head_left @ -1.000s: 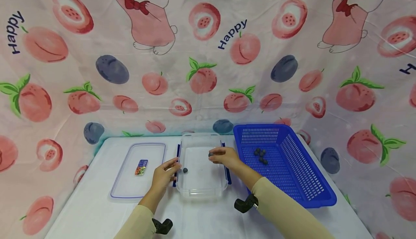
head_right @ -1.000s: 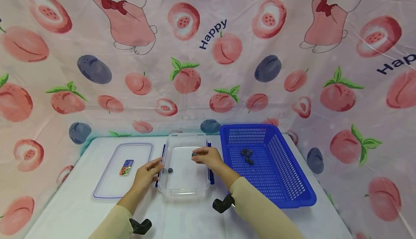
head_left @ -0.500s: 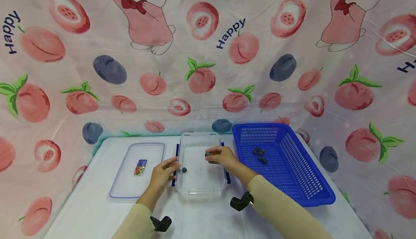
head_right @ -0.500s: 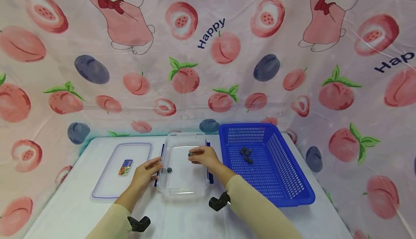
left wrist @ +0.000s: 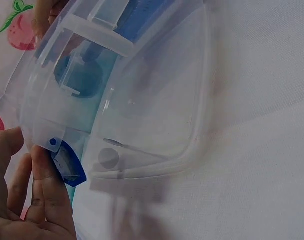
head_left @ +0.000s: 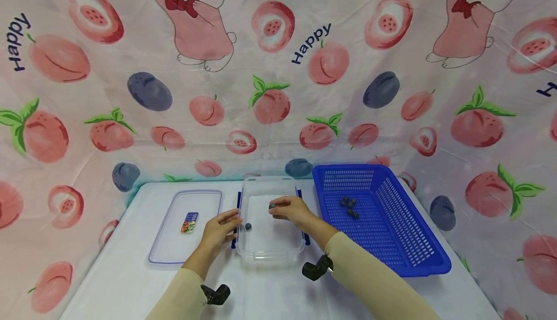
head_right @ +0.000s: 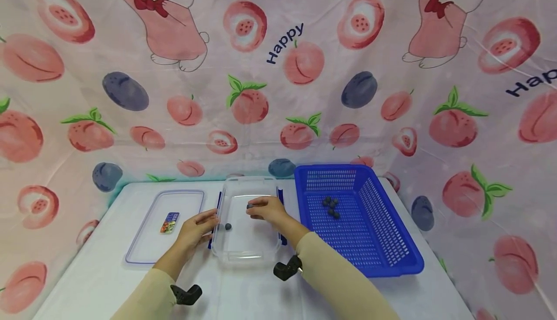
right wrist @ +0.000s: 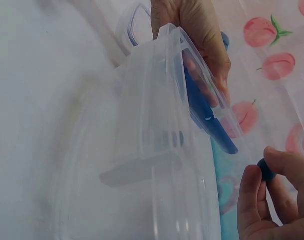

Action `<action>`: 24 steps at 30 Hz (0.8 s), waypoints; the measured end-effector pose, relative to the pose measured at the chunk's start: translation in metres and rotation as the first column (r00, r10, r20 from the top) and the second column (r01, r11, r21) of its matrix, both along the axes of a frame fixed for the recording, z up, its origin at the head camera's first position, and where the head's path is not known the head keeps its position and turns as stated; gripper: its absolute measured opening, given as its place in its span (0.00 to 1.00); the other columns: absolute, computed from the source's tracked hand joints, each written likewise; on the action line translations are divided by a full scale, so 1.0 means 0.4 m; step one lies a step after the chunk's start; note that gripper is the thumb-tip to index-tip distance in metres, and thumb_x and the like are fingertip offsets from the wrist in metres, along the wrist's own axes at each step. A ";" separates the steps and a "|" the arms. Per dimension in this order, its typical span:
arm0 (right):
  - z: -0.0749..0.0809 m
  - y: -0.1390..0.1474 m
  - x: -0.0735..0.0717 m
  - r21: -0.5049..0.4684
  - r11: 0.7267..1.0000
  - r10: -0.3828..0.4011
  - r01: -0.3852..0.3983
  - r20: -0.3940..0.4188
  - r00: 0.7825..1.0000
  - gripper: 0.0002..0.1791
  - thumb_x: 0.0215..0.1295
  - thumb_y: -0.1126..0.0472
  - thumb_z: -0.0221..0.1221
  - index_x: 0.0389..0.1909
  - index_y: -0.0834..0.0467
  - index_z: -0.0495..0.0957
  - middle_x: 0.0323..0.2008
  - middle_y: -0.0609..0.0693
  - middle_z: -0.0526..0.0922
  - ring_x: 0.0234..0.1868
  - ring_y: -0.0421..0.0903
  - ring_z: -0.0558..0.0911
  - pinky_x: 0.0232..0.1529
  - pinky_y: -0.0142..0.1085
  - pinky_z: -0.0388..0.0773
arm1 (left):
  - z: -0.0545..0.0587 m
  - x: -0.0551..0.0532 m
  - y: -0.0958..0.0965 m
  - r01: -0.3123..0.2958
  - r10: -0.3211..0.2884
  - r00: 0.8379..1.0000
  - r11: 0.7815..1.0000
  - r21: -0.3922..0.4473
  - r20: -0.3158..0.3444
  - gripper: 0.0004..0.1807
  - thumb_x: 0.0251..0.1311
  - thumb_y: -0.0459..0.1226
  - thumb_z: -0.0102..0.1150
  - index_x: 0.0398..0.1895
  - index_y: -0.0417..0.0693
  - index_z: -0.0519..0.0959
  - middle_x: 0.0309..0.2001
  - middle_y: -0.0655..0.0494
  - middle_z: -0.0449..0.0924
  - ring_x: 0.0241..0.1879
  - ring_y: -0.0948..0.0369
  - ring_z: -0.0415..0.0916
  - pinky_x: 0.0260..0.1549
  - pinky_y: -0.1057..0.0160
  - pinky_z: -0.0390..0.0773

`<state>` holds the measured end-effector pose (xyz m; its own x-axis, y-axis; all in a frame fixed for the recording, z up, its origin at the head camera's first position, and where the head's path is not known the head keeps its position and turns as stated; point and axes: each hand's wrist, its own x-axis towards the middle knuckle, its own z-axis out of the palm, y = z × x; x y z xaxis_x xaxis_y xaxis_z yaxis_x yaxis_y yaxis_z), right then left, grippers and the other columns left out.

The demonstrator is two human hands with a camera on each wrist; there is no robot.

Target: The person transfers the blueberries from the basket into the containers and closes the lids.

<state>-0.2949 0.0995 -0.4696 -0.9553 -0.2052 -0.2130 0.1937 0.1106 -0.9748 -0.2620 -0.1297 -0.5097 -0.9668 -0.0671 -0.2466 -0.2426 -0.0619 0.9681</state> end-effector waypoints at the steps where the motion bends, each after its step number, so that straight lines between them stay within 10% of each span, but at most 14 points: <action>1: -0.002 -0.003 -0.001 -0.016 1.000 0.002 -0.002 0.003 1.000 0.18 0.62 0.71 0.63 0.52 0.73 0.78 0.44 0.61 0.85 0.44 0.51 0.86 0.48 0.39 0.84 | 0.001 0.000 0.000 0.002 -0.002 1.000 1.000 -0.001 0.004 0.25 0.59 0.33 0.67 0.61 0.39 0.76 0.38 0.65 0.82 0.35 0.70 0.80 0.28 0.70 0.81; 9: -0.013 -0.021 -0.006 -0.107 0.994 0.001 0.005 0.053 0.999 0.17 0.67 0.69 0.58 0.53 0.76 0.76 0.42 0.60 0.85 0.36 0.41 0.85 0.47 0.35 0.84 | 0.002 -0.001 0.000 0.004 -0.004 1.000 1.000 -0.008 0.003 0.24 0.59 0.33 0.67 0.60 0.40 0.77 0.39 0.63 0.82 0.36 0.68 0.80 0.29 0.69 0.82; 24: -0.068 -0.054 -0.039 0.004 0.997 -0.077 0.077 0.038 0.996 0.15 0.61 0.72 0.62 0.48 0.74 0.80 0.43 0.62 0.85 0.43 0.55 0.86 0.46 0.39 0.84 | 0.013 0.007 0.003 0.009 -0.009 1.000 1.000 0.001 -0.009 0.26 0.59 0.32 0.66 0.61 0.36 0.75 0.39 0.62 0.82 0.36 0.68 0.80 0.28 0.71 0.81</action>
